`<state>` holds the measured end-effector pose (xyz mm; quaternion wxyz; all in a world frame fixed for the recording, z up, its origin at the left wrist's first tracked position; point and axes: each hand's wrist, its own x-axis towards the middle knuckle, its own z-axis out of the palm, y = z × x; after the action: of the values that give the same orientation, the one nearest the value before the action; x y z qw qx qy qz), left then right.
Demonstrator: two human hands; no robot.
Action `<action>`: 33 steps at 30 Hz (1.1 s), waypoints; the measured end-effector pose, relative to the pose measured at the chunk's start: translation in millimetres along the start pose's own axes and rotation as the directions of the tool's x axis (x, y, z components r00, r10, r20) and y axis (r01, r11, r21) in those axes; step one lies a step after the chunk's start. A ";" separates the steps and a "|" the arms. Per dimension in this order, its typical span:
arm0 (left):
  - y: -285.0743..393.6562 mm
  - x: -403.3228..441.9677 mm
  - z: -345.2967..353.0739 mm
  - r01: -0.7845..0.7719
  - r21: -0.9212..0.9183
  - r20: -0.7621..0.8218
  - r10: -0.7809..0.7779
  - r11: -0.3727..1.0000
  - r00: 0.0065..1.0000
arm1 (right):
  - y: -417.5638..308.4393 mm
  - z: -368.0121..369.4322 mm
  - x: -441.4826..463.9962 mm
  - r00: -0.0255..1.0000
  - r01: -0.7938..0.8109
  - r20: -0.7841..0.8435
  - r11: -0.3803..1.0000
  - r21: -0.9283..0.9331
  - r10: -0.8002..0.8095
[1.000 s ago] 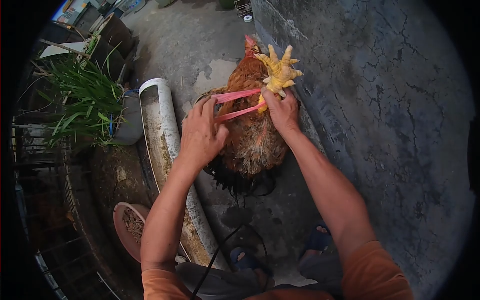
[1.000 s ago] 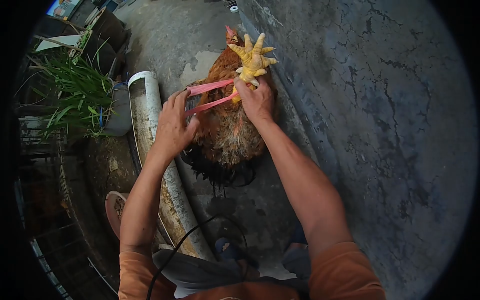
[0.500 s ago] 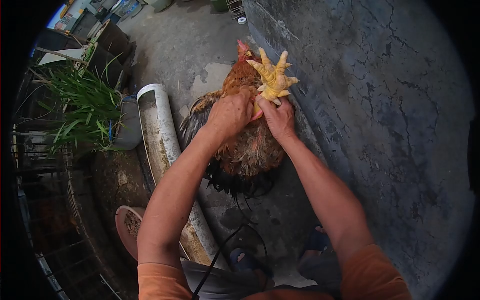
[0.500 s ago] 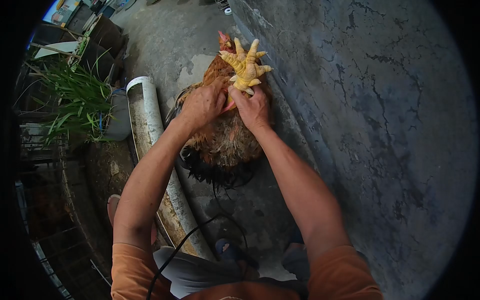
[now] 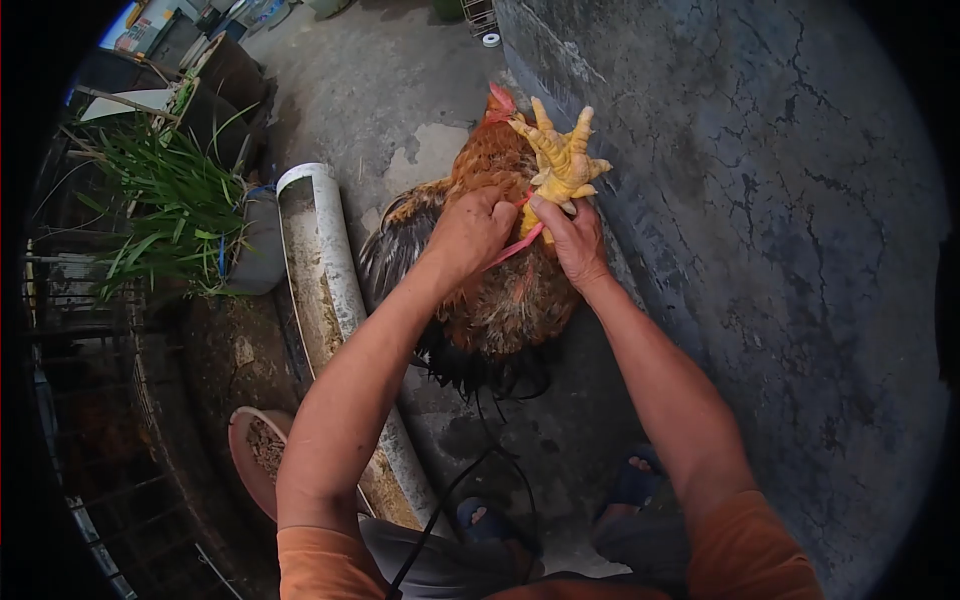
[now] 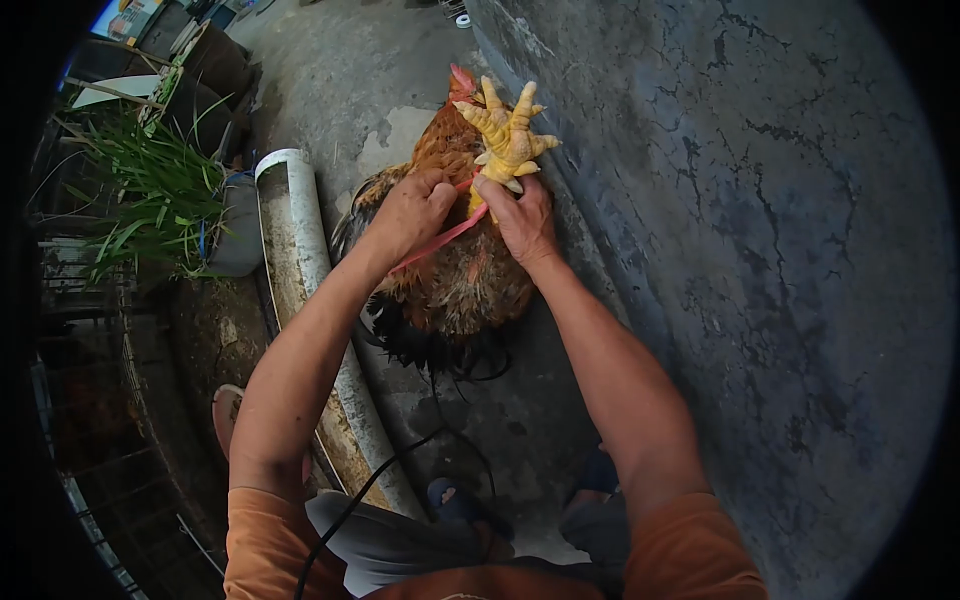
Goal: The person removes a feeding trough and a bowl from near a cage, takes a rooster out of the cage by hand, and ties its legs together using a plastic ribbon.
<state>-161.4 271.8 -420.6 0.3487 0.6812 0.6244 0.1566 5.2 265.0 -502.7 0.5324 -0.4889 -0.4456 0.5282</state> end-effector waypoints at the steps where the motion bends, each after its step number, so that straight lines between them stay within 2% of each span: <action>1: 0.7 -1.5 -2.3 0.001 0.005 -0.005 -0.001 1.000 1.000 | -3.5 0.6 -1.6 1.000 0.007 -0.002 1.000 -0.015 -0.007; 3: 3.2 -5.9 -1.7 0.164 -0.234 0.021 -0.163 0.958 0.986 | -6.6 3.2 0.4 1.000 0.020 0.002 0.999 -0.034 -0.020; 4: 3.9 -9.0 2.0 0.163 -0.239 0.019 -0.163 0.957 0.986 | -5.8 2.7 1.3 1.000 0.022 -0.001 1.000 -0.009 -0.022; 6: 6.2 -14.9 14.1 0.063 -0.277 -0.026 -0.074 0.959 0.997 | -4.2 -2.3 3.5 1.000 0.021 -0.006 1.000 0.005 -0.021; 7: 5.3 -14.8 27.1 0.030 -0.137 -0.086 -0.042 0.990 0.995 | -3.7 -5.6 6.1 0.999 -0.040 0.027 0.998 0.045 0.039; 8: 3.2 -17.1 38.6 0.033 -0.141 -0.085 -0.045 0.989 0.995 | -3.2 -7.5 7.8 0.993 -0.103 0.064 0.991 0.083 0.098; 9: 8.5 -21.7 45.0 -0.002 -0.061 -0.142 -0.007 0.998 0.990 | -6.7 -8.7 9.2 0.987 -0.150 0.067 0.984 0.093 0.145; 11: 14.9 -22.8 47.7 -0.048 0.030 -0.210 0.053 0.998 0.976 | -12.4 -11.2 10.0 0.980 -0.186 0.089 0.979 0.088 0.178; 12: 19.5 -22.8 45.5 -0.050 0.022 -0.209 0.054 0.998 0.976 | -14.8 -12.7 10.0 0.971 -0.222 0.108 0.971 0.092 0.212; 14: 26.4 -23.8 40.7 -0.024 0.176 -0.206 0.060 0.984 0.977 | -19.1 -14.6 9.7 0.965 -0.241 0.127 0.967 0.082 0.229; 16: 20.0 -20.0 38.6 -0.070 0.211 -0.232 0.119 0.975 0.965 | -22.8 -14.1 10.4 0.959 -0.256 0.146 0.963 0.083 0.243; 18: 11.6 -15.3 38.0 -0.285 0.199 -0.265 0.331 0.938 0.906 | -25.0 -13.1 11.0 0.952 -0.276 0.161 0.959 0.069 0.262; 19: 8.9 -12.9 36.8 -0.287 0.199 -0.262 0.333 0.937 0.906 | -24.8 -12.9 11.0 0.952 -0.275 0.158 0.959 0.071 0.262; 21: 7.3 -7.9 35.1 -0.375 -0.027 -0.280 0.353 0.927 0.893 | -25.1 -12.1 10.7 0.954 -0.274 0.147 0.959 0.075 0.261; 25: 4.3 -1.8 35.9 -0.368 -0.130 -0.239 0.331 0.921 0.913 | -29.7 -10.0 7.0 0.955 -0.276 0.140 0.957 0.095 0.261; 27: -5.0 2.6 40.7 -0.520 -0.156 -0.373 0.437 0.840 0.818 | -32.6 -8.8 6.9 0.946 -0.311 0.134 0.944 0.114 0.295; 28: -6.6 1.2 45.4 -0.523 -0.159 -0.373 0.440 0.837 0.817 | -31.7 -9.5 7.3 0.947 -0.309 0.130 0.945 0.111 0.294; 30: -10.0 -7.6 54.3 -0.353 -0.570 -0.316 0.198 0.742 0.928 | -29.0 -8.1 6.1 0.955 -0.284 0.121 0.955 0.089 0.272; 31: -10.4 -6.9 55.8 -0.352 -0.571 -0.316 0.197 0.741 0.928 | -30.0 -8.2 5.9 0.954 -0.284 0.121 0.955 0.088 0.273; 33: -7.8 -6.0 59.1 -0.108 -0.922 -0.129 -0.032 0.372 0.991 | -33.7 -10.4 4.9 0.947 -0.307 0.122 0.948 0.081 0.296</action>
<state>-129.9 249.4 -466.3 0.6266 0.3719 0.4341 0.5297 19.9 270.6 -470.8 0.4440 -0.4948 -0.3669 0.6507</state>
